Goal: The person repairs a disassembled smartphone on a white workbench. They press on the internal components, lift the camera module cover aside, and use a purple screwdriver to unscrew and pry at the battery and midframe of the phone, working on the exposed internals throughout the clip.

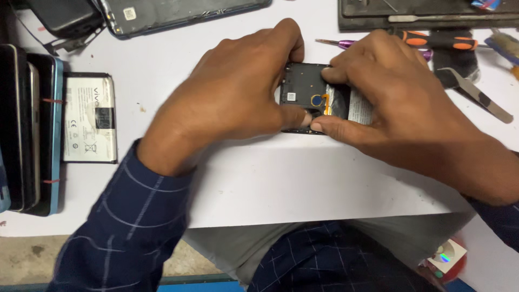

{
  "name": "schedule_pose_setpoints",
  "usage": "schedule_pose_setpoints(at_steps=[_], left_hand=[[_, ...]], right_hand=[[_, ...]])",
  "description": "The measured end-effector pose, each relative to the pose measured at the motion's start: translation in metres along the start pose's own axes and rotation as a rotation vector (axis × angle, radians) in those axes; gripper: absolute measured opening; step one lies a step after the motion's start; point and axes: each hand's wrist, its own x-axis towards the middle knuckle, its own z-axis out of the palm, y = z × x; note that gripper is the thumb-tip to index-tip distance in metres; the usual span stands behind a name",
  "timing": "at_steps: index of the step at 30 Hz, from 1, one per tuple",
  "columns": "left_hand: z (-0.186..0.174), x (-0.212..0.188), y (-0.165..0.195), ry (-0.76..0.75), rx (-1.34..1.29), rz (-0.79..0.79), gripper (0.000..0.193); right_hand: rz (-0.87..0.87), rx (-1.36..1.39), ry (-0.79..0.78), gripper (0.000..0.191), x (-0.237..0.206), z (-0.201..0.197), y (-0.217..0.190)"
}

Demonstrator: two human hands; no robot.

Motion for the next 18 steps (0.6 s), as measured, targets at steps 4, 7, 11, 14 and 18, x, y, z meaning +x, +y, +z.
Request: schedule_pose_setpoints(at_steps=[4, 7, 11, 14, 18], left_hand=[[-0.0012, -0.0047, -0.0028, 0.027, -0.033, 0.085, 0.064], [0.0018, -0.0069, -0.0025, 0.062, -0.035, 0.132, 0.060], [0.0063, -0.0073, -0.0038, 0.004, -0.058, 0.053, 0.055], [0.0058, -0.0043, -0.0073, 0.008, -0.074, 0.090, 0.056], [0.0011, -0.0030, -0.0101, 0.028, -0.127, 0.114, 0.060]], right_hand=[[0.021, -0.053, -0.007, 0.061, -0.0006, 0.0003, -0.0054], [-0.012, -0.086, -0.003, 0.062, 0.0011, -0.0002, -0.0066], [-0.081, -0.164, 0.034, 0.062, 0.0028, 0.0012, -0.0076], [-0.067, -0.165, 0.029, 0.063, 0.0025, 0.0011, -0.0075], [0.001, -0.016, 0.003, 0.062, 0.0044, -0.0001, -0.0028]])
